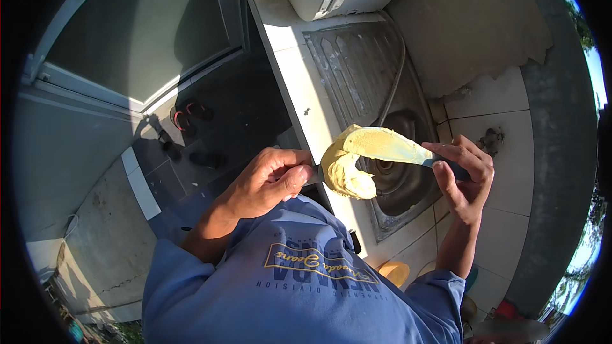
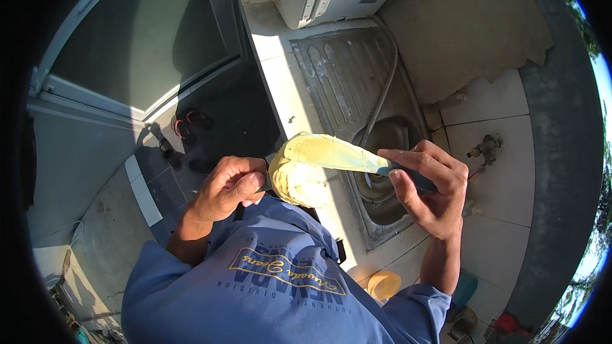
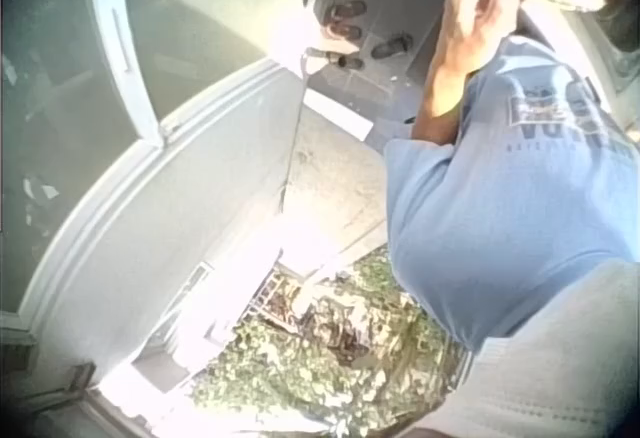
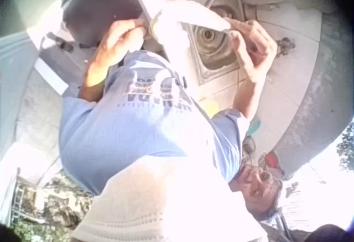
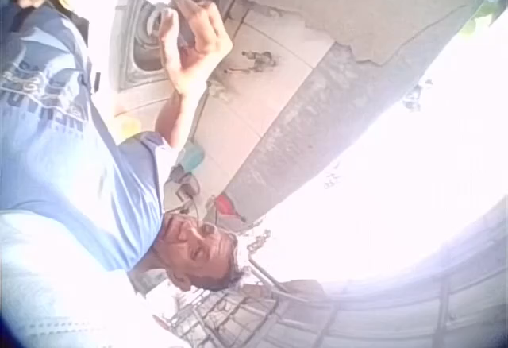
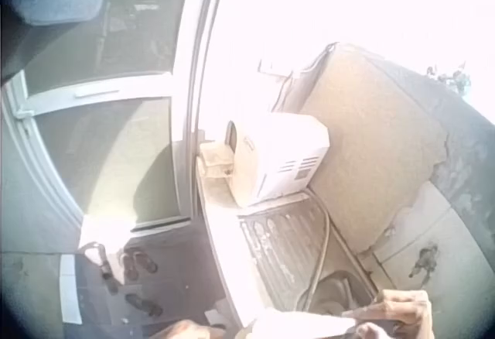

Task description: Applying and smoothing plaster or stone paste onto a dental base mold using a spatula.

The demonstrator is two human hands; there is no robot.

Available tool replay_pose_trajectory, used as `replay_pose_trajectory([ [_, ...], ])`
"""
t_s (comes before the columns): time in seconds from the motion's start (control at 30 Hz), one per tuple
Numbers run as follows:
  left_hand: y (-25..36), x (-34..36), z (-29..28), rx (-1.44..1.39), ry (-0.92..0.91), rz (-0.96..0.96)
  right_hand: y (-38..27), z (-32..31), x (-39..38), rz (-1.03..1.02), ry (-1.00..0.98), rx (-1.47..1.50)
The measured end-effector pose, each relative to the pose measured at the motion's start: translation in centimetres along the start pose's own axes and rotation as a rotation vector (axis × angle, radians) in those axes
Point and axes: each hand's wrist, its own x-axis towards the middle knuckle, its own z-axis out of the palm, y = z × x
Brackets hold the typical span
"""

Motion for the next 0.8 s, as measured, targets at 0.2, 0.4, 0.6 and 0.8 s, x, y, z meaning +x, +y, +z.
replay_pose_trajectory([
  [0.2,-0.3,-0.2,-0.3,0.113,-0.013,0.061,-0.5,0.2,0.5,0.057,-0.054,0.012],
  [0.4,-0.1,-0.2,-0.2,0.342,0.090,0.103,0.5,0.5,0.2,0.333,0.165,0.101],
  [0.6,-0.2,-0.2,-0.2,0.421,0.152,0.150,0.2,0.7,0.5,0.284,-0.024,0.056],
  [0.8,0.1,-0.2,-0.1,0.421,0.149,0.148,-0.5,1.2,1.4,0.198,-0.101,-0.113],
])
